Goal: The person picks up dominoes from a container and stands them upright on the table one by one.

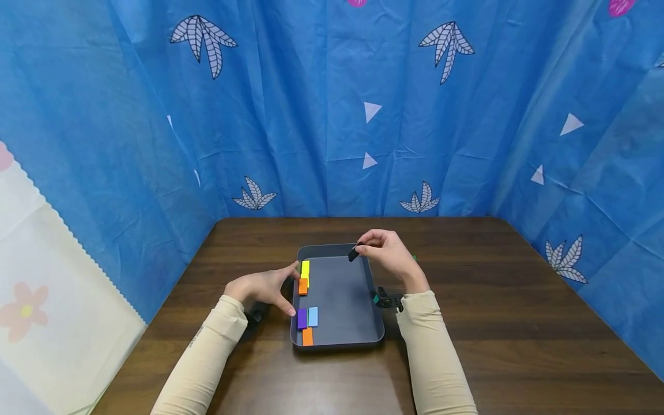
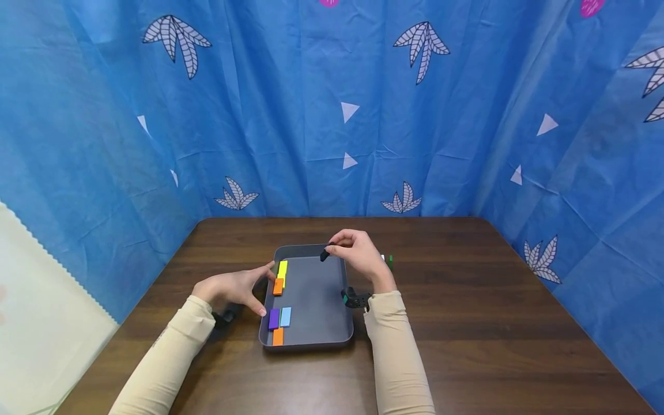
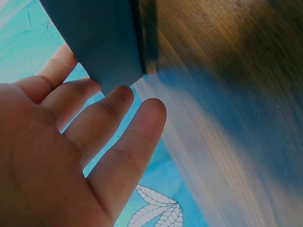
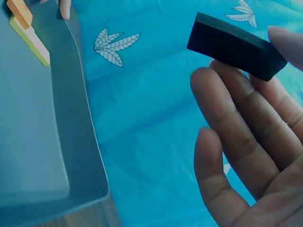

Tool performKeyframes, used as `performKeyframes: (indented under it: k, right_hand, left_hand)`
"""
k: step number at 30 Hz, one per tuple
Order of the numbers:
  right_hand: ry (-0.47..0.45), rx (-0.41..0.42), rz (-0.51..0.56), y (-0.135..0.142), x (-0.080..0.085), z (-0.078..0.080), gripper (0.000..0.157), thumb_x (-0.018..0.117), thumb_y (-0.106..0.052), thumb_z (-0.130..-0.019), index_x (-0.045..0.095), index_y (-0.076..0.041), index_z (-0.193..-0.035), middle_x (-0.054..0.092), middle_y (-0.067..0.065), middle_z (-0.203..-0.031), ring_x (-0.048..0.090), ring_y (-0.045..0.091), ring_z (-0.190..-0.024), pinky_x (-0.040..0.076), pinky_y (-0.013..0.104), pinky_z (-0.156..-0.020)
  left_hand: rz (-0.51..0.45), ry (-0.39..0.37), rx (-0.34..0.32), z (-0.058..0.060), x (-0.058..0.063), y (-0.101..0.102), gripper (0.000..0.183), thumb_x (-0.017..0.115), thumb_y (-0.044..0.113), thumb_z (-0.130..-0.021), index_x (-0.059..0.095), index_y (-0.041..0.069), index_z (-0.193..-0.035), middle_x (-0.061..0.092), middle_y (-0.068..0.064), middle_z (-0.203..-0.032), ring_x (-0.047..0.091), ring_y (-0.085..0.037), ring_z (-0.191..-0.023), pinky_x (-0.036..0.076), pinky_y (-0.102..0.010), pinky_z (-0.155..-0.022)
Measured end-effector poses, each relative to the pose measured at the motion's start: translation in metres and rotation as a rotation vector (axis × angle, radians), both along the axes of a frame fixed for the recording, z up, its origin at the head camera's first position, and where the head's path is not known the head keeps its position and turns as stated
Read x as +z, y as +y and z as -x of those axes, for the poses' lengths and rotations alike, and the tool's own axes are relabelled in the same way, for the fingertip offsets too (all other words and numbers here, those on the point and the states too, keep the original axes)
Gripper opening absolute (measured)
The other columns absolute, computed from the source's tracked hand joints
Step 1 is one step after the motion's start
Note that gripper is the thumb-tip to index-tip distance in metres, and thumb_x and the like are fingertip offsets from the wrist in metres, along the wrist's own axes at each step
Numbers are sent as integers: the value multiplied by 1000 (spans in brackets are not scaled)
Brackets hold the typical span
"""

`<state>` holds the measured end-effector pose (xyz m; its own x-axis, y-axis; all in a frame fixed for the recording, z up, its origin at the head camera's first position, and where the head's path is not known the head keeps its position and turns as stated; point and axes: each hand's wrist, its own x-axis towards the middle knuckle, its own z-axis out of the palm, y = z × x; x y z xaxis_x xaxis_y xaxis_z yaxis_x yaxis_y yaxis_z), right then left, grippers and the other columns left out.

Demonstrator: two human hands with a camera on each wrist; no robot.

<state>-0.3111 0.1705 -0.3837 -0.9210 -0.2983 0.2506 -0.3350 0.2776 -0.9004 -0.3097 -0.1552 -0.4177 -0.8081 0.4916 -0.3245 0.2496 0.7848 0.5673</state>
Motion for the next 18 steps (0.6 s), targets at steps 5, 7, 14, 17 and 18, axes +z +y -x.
performKeyframes:
  k: [5,7,14,17,18]
  right_hand:
    - [31,-47,13,10,4,-1,24,71,-17,-94,70,0,-110,74,12,-96,69,18,-88,57,43,-88]
    - [48,-63,16,15,5,-2,25,71,-17,-94,70,1,-112,74,15,-99,68,18,-88,57,36,-85]
    - [67,-115,33,29,7,-3,28,67,-17,-97,69,0,-118,73,19,-110,65,15,-95,55,29,-86]
    - [59,-133,43,33,8,-4,29,67,-17,-97,68,0,-121,72,20,-112,66,14,-96,54,29,-92]
    - [57,-138,43,34,9,-4,29,66,-17,-97,68,0,-122,72,20,-113,66,14,-96,53,28,-92]
  left_hand:
    - [-8,-7,3,0,1,1,126,91,45,-69,11,10,-161,33,-10,-160,33,-32,-144,26,-63,-118]
    - [-9,-10,7,0,1,1,126,90,45,-69,11,11,-161,32,-10,-160,32,-31,-144,26,-63,-119]
    - [-30,-24,8,1,0,0,129,91,44,-69,7,10,-161,33,-10,-160,30,-32,-145,24,-64,-118]
    - [-32,-22,1,1,0,0,129,91,44,-69,8,9,-161,33,-11,-160,30,-32,-145,24,-64,-119]
    - [-33,-22,1,2,-1,0,129,91,44,-69,8,9,-161,32,-11,-160,30,-32,-145,24,-64,-118]
